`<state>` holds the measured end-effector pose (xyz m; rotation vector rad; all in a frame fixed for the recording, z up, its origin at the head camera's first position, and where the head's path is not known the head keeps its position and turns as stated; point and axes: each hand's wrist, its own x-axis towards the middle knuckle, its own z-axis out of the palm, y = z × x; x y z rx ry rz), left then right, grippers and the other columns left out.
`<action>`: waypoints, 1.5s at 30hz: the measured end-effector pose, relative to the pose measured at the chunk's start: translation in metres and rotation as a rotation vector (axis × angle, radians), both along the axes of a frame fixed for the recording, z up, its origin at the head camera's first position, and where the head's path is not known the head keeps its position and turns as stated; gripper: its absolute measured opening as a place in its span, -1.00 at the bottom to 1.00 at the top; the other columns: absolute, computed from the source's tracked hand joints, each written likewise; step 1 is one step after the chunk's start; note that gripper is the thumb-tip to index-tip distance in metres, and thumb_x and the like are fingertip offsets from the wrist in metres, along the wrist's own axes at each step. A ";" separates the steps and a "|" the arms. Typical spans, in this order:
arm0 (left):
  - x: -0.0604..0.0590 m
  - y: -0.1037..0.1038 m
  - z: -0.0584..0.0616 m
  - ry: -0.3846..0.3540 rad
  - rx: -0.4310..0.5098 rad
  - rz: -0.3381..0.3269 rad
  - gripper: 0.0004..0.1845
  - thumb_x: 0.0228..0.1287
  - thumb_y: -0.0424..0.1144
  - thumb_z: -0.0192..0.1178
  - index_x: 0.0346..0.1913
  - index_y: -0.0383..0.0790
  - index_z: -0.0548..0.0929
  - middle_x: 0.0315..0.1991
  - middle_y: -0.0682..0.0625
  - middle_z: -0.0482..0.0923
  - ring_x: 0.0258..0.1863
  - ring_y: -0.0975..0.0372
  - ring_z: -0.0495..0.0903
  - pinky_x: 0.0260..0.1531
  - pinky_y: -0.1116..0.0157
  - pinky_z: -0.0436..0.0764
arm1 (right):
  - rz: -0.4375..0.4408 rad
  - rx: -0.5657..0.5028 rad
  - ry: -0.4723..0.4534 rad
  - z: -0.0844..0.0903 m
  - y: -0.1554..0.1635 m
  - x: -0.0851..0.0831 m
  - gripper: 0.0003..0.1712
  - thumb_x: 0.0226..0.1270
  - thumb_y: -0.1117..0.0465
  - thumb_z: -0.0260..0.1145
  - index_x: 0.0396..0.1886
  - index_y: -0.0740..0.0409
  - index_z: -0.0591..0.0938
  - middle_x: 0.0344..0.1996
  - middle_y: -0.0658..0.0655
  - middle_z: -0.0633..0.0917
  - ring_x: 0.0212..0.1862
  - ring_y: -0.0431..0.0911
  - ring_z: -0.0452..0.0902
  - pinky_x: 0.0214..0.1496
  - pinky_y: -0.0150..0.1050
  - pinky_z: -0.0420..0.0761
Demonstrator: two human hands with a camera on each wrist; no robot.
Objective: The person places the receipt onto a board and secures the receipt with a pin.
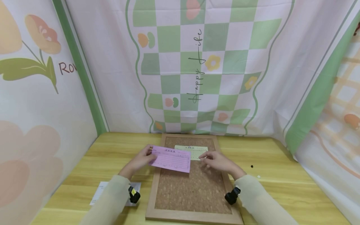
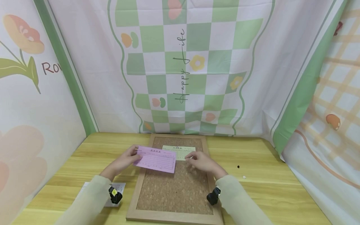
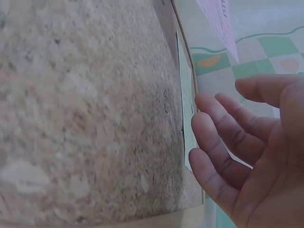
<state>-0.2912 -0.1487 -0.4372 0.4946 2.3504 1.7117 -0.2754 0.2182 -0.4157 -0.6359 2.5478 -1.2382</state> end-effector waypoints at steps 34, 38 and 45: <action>0.000 0.025 -0.003 0.002 0.031 -0.002 -0.61 0.46 -0.33 0.05 0.28 -0.34 0.37 0.02 -0.22 0.57 -0.09 0.10 0.60 -0.02 0.15 0.60 | 0.018 -0.022 -0.048 -0.001 -0.014 0.000 -0.58 0.62 0.09 0.07 0.07 0.37 0.63 -0.23 0.21 0.71 -0.23 0.05 0.65 -0.25 -0.17 0.62; 0.000 0.028 -0.004 0.000 0.044 -0.016 -0.61 0.45 -0.35 0.06 0.27 -0.34 0.37 0.03 -0.22 0.57 -0.08 0.10 0.59 -0.01 0.15 0.59 | 0.015 -0.024 -0.051 -0.003 -0.014 0.000 -0.58 0.62 0.09 0.07 0.03 0.36 0.64 -0.26 0.19 0.71 -0.24 0.03 0.65 -0.30 -0.25 0.59; 0.000 0.032 -0.003 -0.006 0.048 -0.024 -0.62 0.47 -0.34 0.05 0.27 -0.33 0.37 0.05 -0.22 0.54 -0.05 0.10 0.57 0.02 0.15 0.57 | 0.006 -0.043 -0.030 -0.001 -0.013 0.001 -0.63 0.60 0.11 0.09 -0.08 0.34 0.65 -0.28 0.17 0.71 -0.26 0.03 0.65 -0.29 -0.19 0.61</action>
